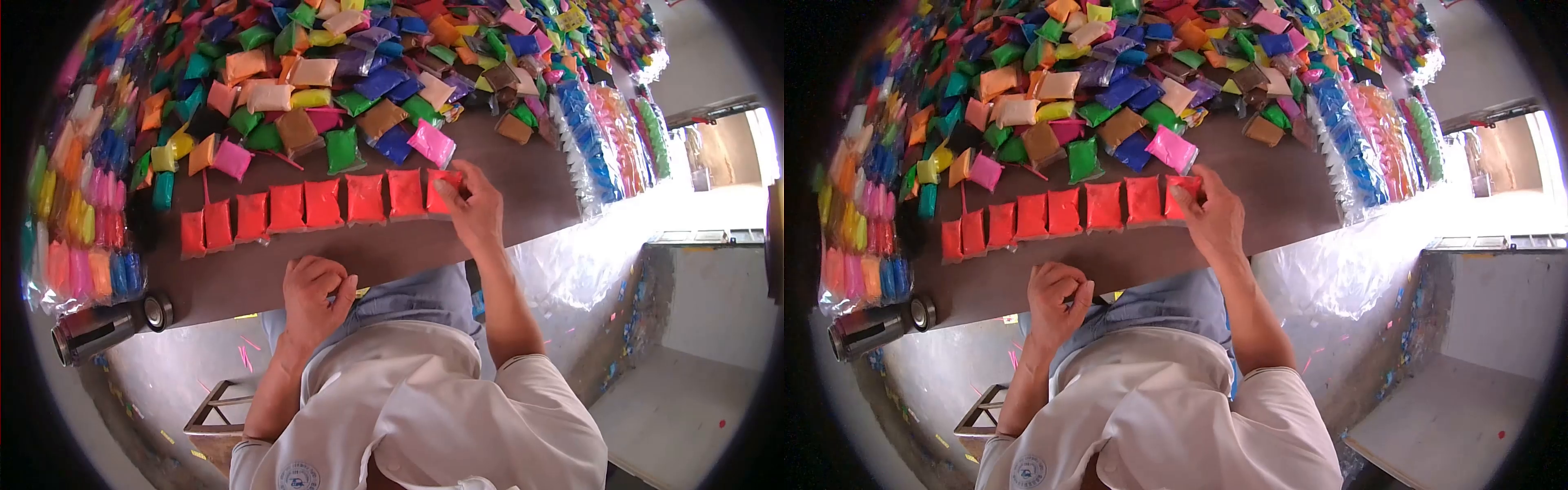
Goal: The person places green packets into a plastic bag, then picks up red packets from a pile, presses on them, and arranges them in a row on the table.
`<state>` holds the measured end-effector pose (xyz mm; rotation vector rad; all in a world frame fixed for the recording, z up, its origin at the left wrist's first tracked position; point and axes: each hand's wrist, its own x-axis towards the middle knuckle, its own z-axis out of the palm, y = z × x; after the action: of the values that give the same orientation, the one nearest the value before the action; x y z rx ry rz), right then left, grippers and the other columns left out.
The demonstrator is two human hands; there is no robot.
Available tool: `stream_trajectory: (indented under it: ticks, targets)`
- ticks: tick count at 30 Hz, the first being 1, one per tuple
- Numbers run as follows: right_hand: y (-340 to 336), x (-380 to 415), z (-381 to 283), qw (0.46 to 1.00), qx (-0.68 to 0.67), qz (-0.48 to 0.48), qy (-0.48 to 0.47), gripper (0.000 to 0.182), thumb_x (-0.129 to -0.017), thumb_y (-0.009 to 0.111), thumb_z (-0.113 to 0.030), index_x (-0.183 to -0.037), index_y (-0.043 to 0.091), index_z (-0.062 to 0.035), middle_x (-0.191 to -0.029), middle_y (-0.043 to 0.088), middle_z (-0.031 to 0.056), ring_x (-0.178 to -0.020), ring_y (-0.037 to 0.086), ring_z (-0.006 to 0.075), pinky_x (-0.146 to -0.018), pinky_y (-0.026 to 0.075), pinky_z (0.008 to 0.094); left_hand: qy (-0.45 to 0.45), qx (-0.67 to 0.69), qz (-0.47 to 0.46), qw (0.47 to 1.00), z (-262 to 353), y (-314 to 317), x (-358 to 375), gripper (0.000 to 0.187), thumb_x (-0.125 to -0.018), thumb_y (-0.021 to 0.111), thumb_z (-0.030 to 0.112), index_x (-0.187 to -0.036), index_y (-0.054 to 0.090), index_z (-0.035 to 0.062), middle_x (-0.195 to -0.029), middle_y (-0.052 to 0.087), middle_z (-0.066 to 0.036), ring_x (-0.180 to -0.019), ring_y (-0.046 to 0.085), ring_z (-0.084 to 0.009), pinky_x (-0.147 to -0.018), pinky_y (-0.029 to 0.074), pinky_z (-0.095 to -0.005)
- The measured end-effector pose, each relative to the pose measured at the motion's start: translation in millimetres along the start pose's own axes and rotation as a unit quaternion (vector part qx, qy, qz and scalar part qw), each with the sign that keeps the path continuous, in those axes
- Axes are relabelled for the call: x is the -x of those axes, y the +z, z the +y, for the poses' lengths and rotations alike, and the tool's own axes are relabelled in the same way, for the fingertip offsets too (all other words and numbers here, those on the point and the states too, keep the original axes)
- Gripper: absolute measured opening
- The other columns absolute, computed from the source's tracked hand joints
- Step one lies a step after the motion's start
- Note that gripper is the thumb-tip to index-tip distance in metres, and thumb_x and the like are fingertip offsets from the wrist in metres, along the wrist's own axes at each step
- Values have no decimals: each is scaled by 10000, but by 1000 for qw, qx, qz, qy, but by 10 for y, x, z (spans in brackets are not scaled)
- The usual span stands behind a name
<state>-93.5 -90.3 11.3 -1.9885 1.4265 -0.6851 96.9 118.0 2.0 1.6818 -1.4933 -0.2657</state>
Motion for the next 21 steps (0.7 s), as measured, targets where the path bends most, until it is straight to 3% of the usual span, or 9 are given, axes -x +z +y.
stream_trajectory:
  ticks: [7, 13, 16, 21]
  targets:
    - [-113, -280, 17, 987, 92, 80, -102, 462, -858, 754, -372, -1216, 660, -97, -924, 663, 122, -914, 635, 318, -825, 492, 433, 3, -18, 6, 1000, 24, 11, -6, 217, -749, 760, 62, -631, 579, 81, -760, 654, -3, -739, 582, -227, -698, 405, -383]
    - [-88, -805, -47, 982, 85, -66, -157, 437, -795, 785, -281, -1159, 697, -55, -902, 667, 149, -868, 655, 333, -793, 499, 436, 10, -23, 14, 1000, 23, 28, -14, 209, -741, 759, 55, -636, 581, 83, -751, 652, 0, -724, 581, -230, -688, 406, -386]
    - [42, -1173, 10, 975, 55, -91, -196, 423, -785, 793, -277, -1122, 713, -34, -896, 667, 167, -845, 658, 348, -792, 501, 448, 9, -17, 19, 1000, 37, 35, -18, 245, -749, 740, 44, -614, 538, 78, -773, 648, -19, -731, 575, -238, -687, 400, -385]
    - [152, -1532, -108, 971, 64, -52, -226, 391, -798, 779, -271, -1104, 713, -37, -923, 677, 175, -861, 659, 355, -800, 502, 456, 7, -27, 25, 999, 51, 46, -4, 238, -747, 739, 31, -614, 546, 72, -771, 644, -22, -721, 573, -238, -683, 401, -383]
